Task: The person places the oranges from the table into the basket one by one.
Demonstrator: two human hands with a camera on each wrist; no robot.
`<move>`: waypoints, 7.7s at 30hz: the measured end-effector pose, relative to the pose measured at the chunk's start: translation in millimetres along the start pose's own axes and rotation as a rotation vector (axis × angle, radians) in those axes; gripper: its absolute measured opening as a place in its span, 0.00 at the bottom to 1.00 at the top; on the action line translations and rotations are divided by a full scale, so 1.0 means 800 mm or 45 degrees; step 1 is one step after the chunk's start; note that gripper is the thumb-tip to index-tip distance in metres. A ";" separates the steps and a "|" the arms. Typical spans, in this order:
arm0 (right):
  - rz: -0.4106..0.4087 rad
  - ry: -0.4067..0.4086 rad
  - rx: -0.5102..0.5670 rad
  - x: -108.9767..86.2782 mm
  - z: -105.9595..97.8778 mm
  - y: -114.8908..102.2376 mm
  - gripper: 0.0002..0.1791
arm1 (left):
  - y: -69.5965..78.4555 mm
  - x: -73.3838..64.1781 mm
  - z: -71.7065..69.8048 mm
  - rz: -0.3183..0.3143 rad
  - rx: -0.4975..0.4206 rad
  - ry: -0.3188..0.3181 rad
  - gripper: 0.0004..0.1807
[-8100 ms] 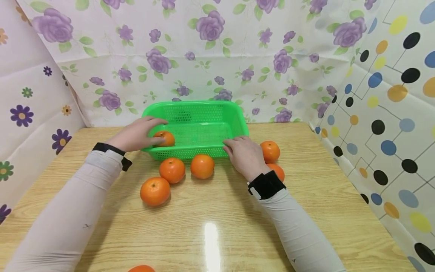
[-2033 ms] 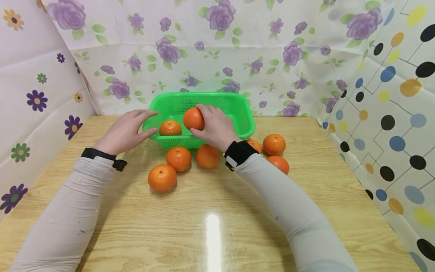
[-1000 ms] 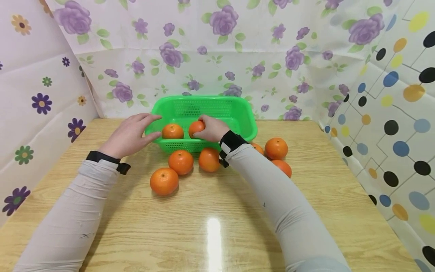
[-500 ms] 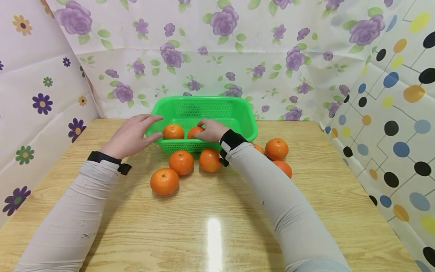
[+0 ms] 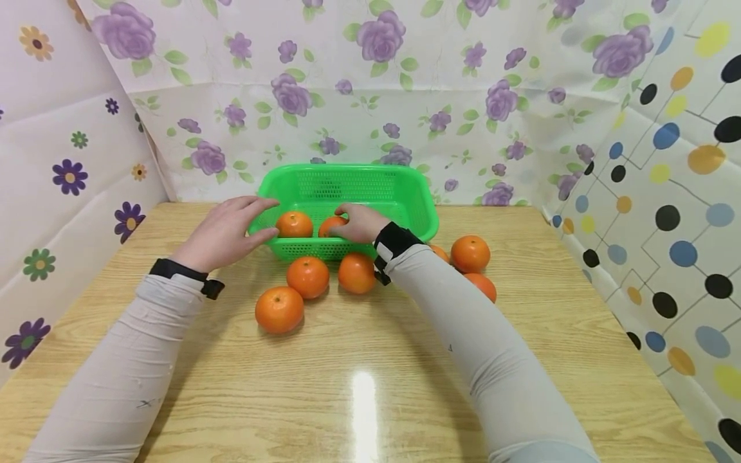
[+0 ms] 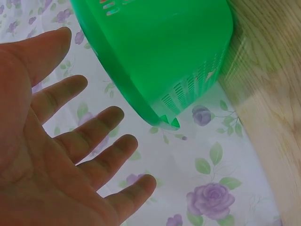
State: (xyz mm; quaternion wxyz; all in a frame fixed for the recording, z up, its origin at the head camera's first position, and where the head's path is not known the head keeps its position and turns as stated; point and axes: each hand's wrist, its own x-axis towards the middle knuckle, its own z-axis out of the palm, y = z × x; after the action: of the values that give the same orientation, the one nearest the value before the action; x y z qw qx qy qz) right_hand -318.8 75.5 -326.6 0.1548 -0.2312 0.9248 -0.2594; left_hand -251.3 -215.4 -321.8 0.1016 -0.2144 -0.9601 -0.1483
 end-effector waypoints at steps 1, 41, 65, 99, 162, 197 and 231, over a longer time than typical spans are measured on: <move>0.001 0.000 0.005 -0.001 0.000 0.000 0.36 | 0.000 0.000 0.000 0.000 0.000 -0.001 0.33; -0.018 0.122 -0.122 0.005 -0.002 0.011 0.28 | 0.013 -0.003 0.001 0.013 0.024 0.005 0.32; -0.165 0.479 -0.486 -0.127 -0.015 0.059 0.39 | 0.040 -0.019 -0.002 0.162 0.097 0.071 0.33; -0.167 0.490 -0.475 -0.159 -0.007 0.075 0.38 | 0.103 -0.076 0.000 0.563 0.171 -0.168 0.26; -0.138 0.484 -0.574 -0.151 0.005 0.075 0.27 | 0.088 -0.055 -0.028 0.529 -0.291 -0.333 0.30; -0.208 0.625 -0.575 -0.146 0.006 0.076 0.15 | 0.022 0.096 -0.013 -0.062 -0.127 -0.003 0.33; -0.183 0.611 -0.576 -0.142 0.006 0.076 0.15 | 0.005 0.140 0.037 -0.200 0.023 -0.227 0.33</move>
State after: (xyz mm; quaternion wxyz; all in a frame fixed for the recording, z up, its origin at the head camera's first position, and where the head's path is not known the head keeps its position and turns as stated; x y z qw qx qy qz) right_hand -241.9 177.9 -345.3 -0.1415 -0.2566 0.9503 -0.1049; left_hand -352.9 -159.2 -319.4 0.0057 -0.1499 -0.9804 -0.1275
